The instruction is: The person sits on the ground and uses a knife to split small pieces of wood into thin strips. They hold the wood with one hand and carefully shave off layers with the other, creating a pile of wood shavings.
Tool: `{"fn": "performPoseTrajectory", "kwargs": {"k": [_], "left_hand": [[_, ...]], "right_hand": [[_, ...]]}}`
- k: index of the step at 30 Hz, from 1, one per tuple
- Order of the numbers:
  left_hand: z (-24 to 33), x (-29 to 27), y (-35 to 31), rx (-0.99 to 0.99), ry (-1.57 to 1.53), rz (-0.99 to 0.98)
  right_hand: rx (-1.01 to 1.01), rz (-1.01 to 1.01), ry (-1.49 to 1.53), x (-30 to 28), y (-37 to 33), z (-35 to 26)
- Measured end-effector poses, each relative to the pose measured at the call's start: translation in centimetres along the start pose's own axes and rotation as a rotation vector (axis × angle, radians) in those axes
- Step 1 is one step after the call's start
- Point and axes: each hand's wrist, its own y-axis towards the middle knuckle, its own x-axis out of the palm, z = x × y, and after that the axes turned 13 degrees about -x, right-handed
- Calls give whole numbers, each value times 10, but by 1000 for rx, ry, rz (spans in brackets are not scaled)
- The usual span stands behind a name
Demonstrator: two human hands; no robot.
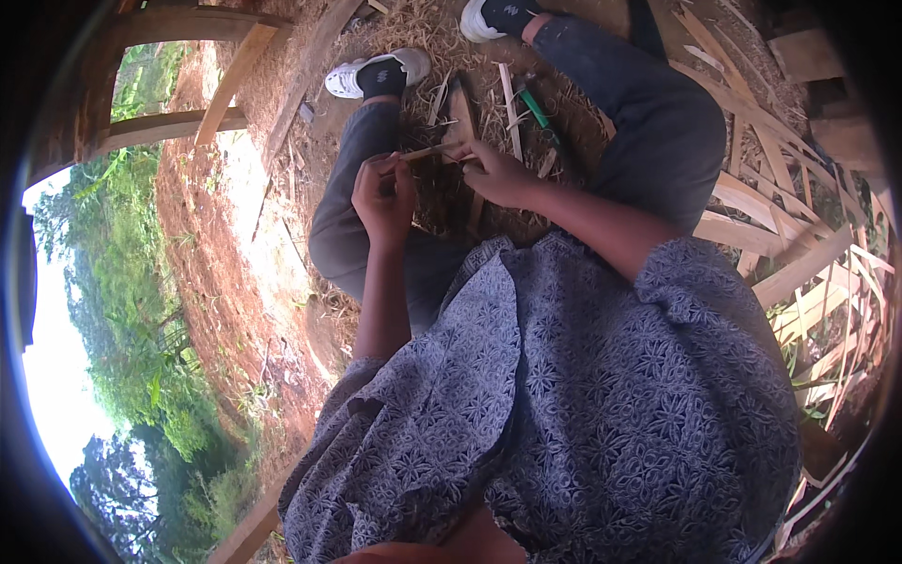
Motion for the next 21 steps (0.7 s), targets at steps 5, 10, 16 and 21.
{"fn": "performPoseTrajectory", "kwargs": {"k": [5,10,16,21], "left_hand": [[0,1,-6,-39,-54,9],[1,-7,-17,97,121,-44],[11,-10,-50,38,164,-122],[17,0,-68,21,83,-167]], "right_hand": [[-193,40,31,11,8,17],[-2,-169,88,-6,12,6],[-80,-228,-203,-16,24,14],[-99,-211,-355,-20,32,29]]}}
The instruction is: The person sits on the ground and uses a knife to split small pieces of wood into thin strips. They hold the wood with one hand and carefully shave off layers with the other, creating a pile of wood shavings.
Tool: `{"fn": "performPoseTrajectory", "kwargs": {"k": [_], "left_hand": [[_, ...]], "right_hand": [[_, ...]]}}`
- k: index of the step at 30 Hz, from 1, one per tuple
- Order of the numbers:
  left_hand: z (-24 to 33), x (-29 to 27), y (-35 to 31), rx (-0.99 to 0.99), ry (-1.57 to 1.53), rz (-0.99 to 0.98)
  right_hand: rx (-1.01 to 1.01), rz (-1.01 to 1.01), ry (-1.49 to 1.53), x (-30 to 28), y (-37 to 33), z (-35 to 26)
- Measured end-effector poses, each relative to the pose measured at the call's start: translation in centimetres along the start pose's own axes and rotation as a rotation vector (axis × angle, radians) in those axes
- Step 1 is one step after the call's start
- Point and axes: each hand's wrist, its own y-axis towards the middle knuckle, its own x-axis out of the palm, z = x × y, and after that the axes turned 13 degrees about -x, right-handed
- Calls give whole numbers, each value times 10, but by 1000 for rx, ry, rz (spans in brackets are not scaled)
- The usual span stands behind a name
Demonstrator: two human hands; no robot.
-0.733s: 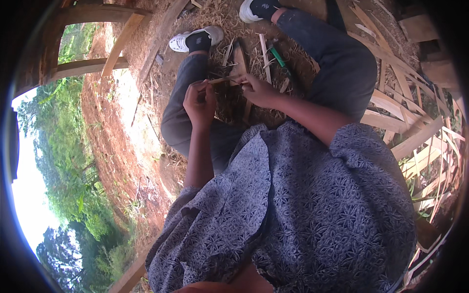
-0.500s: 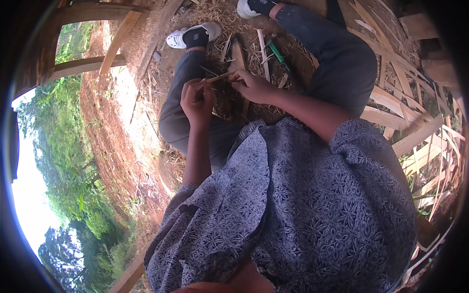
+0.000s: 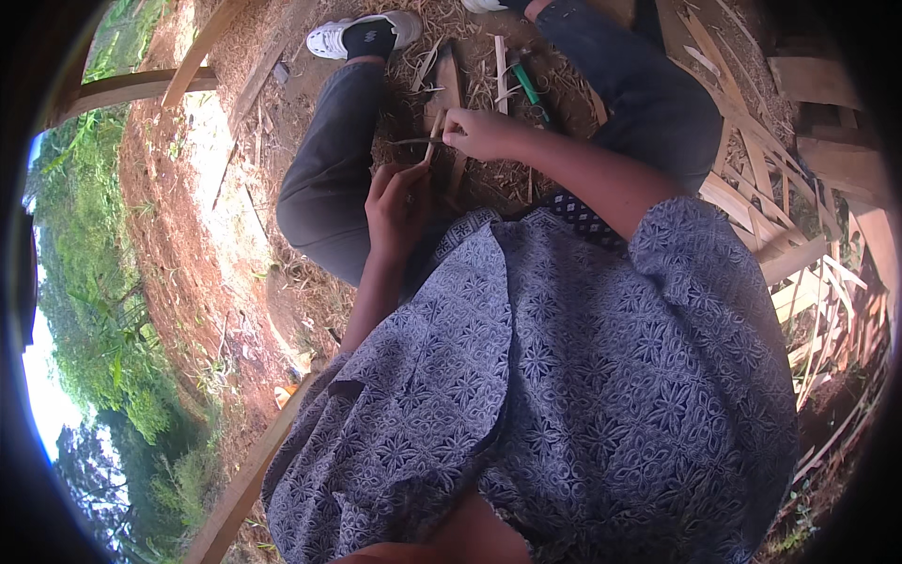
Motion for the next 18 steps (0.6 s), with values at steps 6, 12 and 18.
{"fn": "performPoseTrajectory", "kwargs": {"k": [6,12,18], "left_hand": [[-2,15,-8,-8,-80,18],[-7,18,-1,-35,-211,84],[-12,18,-1,-27,-312,46]], "right_hand": [[138,-174,-96,-25,3,-27],[106,-184,-96,-30,12,-24],[185,-222,-86,-28,20,-29]]}}
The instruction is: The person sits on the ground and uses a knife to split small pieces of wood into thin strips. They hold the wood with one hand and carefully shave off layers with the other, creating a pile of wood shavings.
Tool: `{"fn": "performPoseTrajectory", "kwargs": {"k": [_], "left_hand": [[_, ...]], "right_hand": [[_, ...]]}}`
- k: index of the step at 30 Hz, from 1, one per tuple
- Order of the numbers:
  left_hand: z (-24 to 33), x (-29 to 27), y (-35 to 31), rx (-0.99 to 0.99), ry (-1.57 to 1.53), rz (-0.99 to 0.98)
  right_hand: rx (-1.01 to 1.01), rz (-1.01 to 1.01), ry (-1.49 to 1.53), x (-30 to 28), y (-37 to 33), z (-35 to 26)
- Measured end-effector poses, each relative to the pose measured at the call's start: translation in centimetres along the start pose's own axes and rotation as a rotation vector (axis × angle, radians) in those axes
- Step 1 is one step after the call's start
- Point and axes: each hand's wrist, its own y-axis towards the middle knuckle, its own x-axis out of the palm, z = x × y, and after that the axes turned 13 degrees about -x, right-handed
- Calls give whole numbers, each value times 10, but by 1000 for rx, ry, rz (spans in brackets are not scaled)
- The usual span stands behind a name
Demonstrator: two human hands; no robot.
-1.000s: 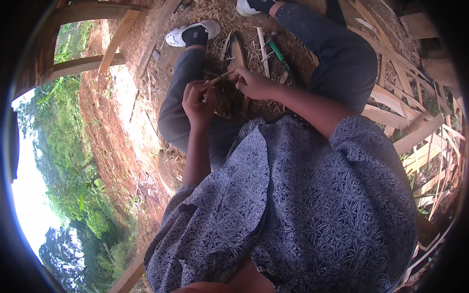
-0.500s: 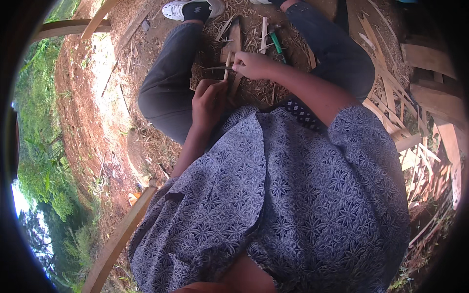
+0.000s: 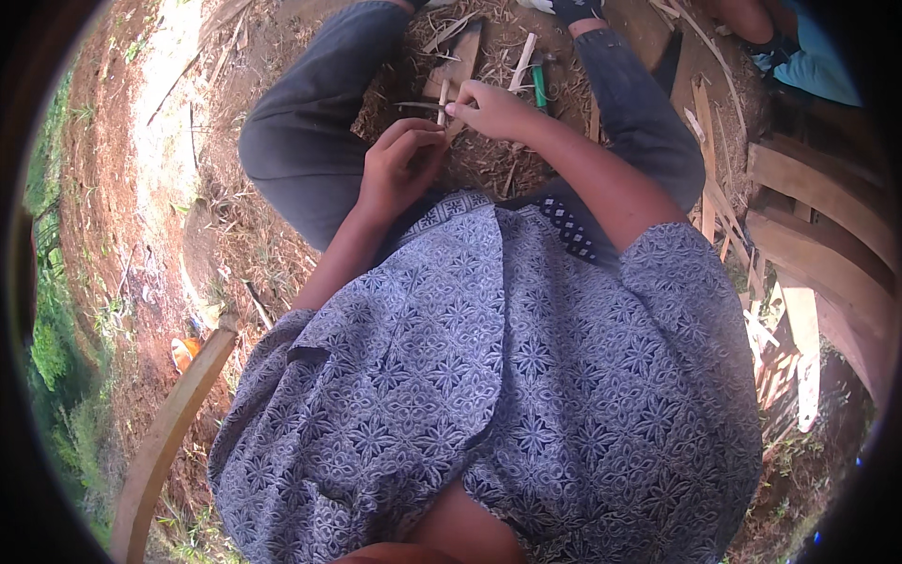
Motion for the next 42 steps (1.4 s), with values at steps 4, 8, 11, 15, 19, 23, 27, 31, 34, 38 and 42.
{"fn": "performPoseTrajectory", "kwargs": {"k": [4,8,11,15,19,23,27,31,34,38,42], "left_hand": [[-1,0,-1,-11,46,6],[-1,-1,0,26,63,48],[-5,1,-2,30,64,72],[-5,0,-3,49,97,61],[-1,-2,-3,87,111,23],[0,-5,-5,56,114,34],[1,-7,-4,92,117,3],[0,-3,-4,114,107,-48],[5,-8,0,111,105,-23],[2,-8,0,118,122,-17],[2,-9,1,124,115,0]], "right_hand": [[-46,-37,-83,-7,1,-2],[-64,-80,-171,-19,-7,-22],[-102,-105,-206,-22,-6,-24],[-88,-114,-247,-22,-4,-30],[-114,-104,-274,-19,6,-16],[-187,-64,-257,-13,12,-6],[-28,-89,-254,-10,17,-4],[48,11,-225,-1,33,42],[56,9,-189,-3,29,50],[1,-14,-185,-13,14,25],[56,-133,-159,-29,-8,-20]]}}
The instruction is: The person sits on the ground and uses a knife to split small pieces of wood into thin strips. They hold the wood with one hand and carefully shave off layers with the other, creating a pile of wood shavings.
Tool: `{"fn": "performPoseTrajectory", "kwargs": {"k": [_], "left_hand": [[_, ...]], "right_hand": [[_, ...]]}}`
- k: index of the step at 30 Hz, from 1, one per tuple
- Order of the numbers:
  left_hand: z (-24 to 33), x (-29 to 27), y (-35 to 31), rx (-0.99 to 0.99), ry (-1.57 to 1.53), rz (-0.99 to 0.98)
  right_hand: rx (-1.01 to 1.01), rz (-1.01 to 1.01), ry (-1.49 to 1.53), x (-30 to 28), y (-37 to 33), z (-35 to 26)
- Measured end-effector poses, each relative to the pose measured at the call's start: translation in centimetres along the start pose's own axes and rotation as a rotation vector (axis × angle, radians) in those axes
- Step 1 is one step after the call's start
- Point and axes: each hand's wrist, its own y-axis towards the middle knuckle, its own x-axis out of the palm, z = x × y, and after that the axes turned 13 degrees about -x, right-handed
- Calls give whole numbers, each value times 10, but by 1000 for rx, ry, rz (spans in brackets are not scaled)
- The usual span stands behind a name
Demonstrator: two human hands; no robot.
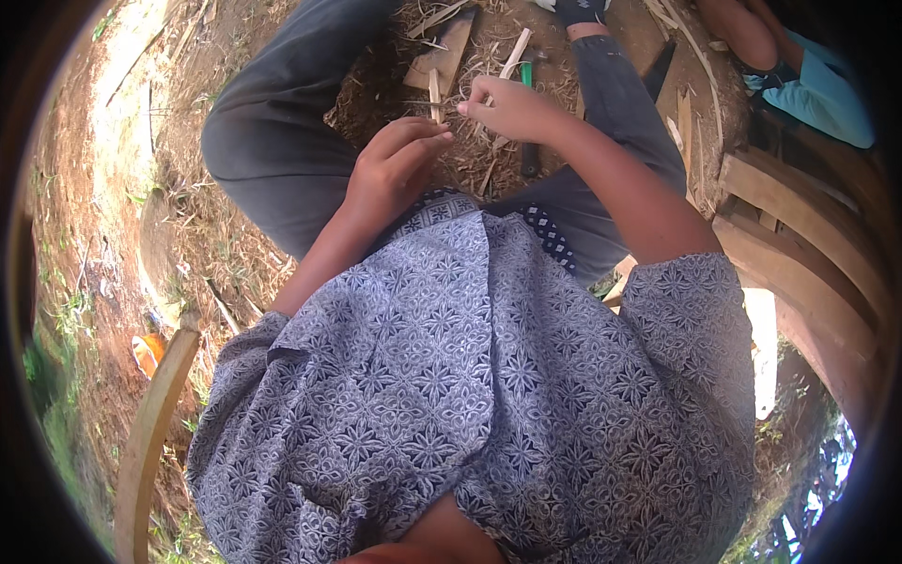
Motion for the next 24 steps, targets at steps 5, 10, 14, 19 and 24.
{"fn": "performPoseTrajectory", "kwargs": {"k": [5,10,14,19,24], "left_hand": [[0,2,-1,3,-8,-24],[-3,1,-2,-11,2,-11],[-4,3,-5,5,6,-8],[-3,2,-4,9,8,1],[-2,-1,-4,-53,23,-7]], "right_hand": [[-45,69,-22,10,-11,7],[-77,148,-81,19,-7,0],[-15,162,-65,24,-7,-10],[-8,195,-49,33,-6,-1],[8,253,-10,42,0,6]]}}
